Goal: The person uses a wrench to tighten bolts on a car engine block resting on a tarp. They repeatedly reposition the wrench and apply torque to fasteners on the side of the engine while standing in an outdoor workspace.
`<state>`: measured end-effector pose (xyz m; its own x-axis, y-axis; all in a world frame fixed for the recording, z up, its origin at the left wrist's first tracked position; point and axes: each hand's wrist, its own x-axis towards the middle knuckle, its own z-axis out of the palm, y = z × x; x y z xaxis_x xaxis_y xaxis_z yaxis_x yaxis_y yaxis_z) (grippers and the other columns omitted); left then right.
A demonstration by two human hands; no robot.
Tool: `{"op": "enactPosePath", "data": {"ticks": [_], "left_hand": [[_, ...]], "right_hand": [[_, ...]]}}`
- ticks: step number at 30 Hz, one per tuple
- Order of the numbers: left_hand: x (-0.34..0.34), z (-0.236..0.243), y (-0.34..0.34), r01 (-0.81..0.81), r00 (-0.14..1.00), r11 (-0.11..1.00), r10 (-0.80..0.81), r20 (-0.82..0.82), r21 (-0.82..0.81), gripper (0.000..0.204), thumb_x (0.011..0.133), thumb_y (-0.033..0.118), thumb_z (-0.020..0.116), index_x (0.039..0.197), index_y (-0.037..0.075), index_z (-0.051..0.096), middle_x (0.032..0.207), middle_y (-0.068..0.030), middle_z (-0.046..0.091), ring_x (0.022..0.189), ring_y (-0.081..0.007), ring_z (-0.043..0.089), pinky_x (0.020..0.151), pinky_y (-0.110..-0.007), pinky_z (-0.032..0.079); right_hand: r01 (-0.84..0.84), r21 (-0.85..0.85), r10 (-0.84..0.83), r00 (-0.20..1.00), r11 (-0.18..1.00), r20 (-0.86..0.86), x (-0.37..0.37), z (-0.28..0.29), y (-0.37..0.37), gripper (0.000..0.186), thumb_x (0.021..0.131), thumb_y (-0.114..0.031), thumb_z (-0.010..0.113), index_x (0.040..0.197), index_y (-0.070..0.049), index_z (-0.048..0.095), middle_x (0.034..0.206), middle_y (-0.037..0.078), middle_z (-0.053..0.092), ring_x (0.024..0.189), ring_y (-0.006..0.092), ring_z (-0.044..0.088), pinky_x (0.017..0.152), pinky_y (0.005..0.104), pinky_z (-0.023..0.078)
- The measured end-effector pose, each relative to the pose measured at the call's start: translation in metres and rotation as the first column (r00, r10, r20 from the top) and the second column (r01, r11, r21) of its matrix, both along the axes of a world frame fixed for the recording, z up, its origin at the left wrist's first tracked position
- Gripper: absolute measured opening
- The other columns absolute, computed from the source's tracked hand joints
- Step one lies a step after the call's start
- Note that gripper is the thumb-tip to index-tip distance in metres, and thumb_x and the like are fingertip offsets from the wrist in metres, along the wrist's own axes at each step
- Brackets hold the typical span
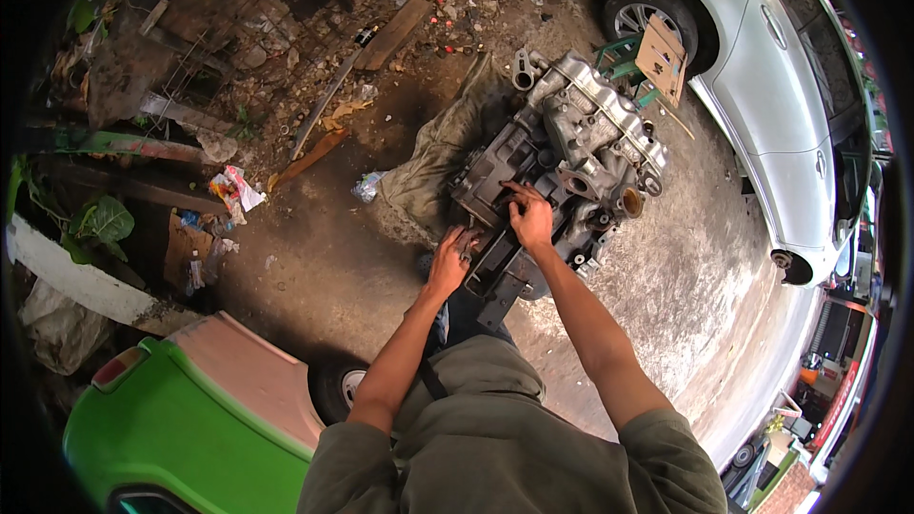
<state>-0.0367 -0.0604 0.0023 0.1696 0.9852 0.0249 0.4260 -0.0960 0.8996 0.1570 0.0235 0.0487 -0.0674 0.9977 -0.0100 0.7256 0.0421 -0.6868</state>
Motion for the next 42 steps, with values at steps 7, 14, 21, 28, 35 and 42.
{"op": "enactPosePath", "data": {"ticks": [7,14,21,28,35,42], "left_hand": [[-0.003,-0.023,-0.013,-0.147,0.989,0.984,0.143,-0.042,-0.104,0.026,0.104,0.022,0.050,0.116,0.003,0.062,0.106,-0.0248,0.062,0.095,-0.0449,0.061,0.087,-0.051,0.049],[-0.017,-0.038,0.007,-0.394,0.908,0.841,0.420,-0.012,-0.370,0.048,0.110,0.040,0.036,0.100,-0.001,0.059,0.086,-0.0181,0.064,0.081,-0.0387,0.061,0.078,-0.047,0.047],[-0.028,-0.042,0.043,-0.403,0.774,0.799,0.557,0.300,-0.446,0.043,0.108,0.036,0.048,0.098,-0.003,0.061,0.085,-0.0105,0.067,0.076,-0.0192,0.066,0.071,-0.034,0.053],[-0.025,-0.035,0.043,-0.269,0.554,0.738,0.644,0.527,-0.619,0.042,0.105,0.038,0.053,0.101,-0.002,0.062,0.084,-0.0109,0.066,0.080,-0.0205,0.069,0.076,-0.037,0.062],[-0.015,-0.024,0.045,-0.119,0.580,0.697,0.627,0.520,-0.707,0.031,0.107,0.025,0.050,0.109,-0.005,0.057,0.098,-0.0155,0.066,0.085,-0.0291,0.072,0.080,-0.041,0.063],[-0.014,-0.010,0.049,-0.091,0.560,0.628,0.674,0.482,-0.773,0.028,0.108,0.022,0.047,0.107,-0.003,0.059,0.102,-0.0138,0.067,0.085,-0.0272,0.072,0.075,-0.038,0.063]], "right_hand": [[0.008,0.000,-0.008,1.000,1.000,-0.013,-0.001,0.002,-0.001,0.009,0.081,0.000,0.063,0.086,0.005,0.068,0.127,0.001,0.069,0.127,0.0369,0.058,0.106,0.0384,0.047],[0.013,0.025,-0.013,1.000,1.000,0.005,-0.001,-0.001,0.000,0.011,0.081,-0.002,0.065,0.088,-0.003,0.073,0.124,-0.001,0.070,0.123,0.0322,0.061,0.108,0.0386,0.047],[0.020,0.019,-0.020,1.000,1.000,0.006,0.000,-0.004,0.000,0.011,0.081,-0.002,0.065,0.088,-0.003,0.073,0.125,0.000,0.070,0.124,0.0322,0.060,0.110,0.0383,0.045],[0.014,0.032,-0.014,1.000,0.999,0.011,0.000,-0.005,-0.001,0.011,0.081,-0.003,0.064,0.087,-0.003,0.073,0.124,-0.001,0.070,0.124,0.0323,0.060,0.110,0.0376,0.046],[0.004,0.030,-0.003,1.000,1.000,-0.028,0.001,-0.006,0.001,0.010,0.081,-0.003,0.064,0.086,-0.003,0.073,0.124,0.000,0.070,0.123,0.0328,0.060,0.111,0.0380,0.046],[-0.005,0.023,0.005,1.000,1.000,-0.008,0.002,-0.007,0.001,0.014,0.081,-0.002,0.063,0.090,-0.002,0.074,0.126,0.000,0.070,0.124,0.0320,0.060,0.109,0.0374,0.045]]}}
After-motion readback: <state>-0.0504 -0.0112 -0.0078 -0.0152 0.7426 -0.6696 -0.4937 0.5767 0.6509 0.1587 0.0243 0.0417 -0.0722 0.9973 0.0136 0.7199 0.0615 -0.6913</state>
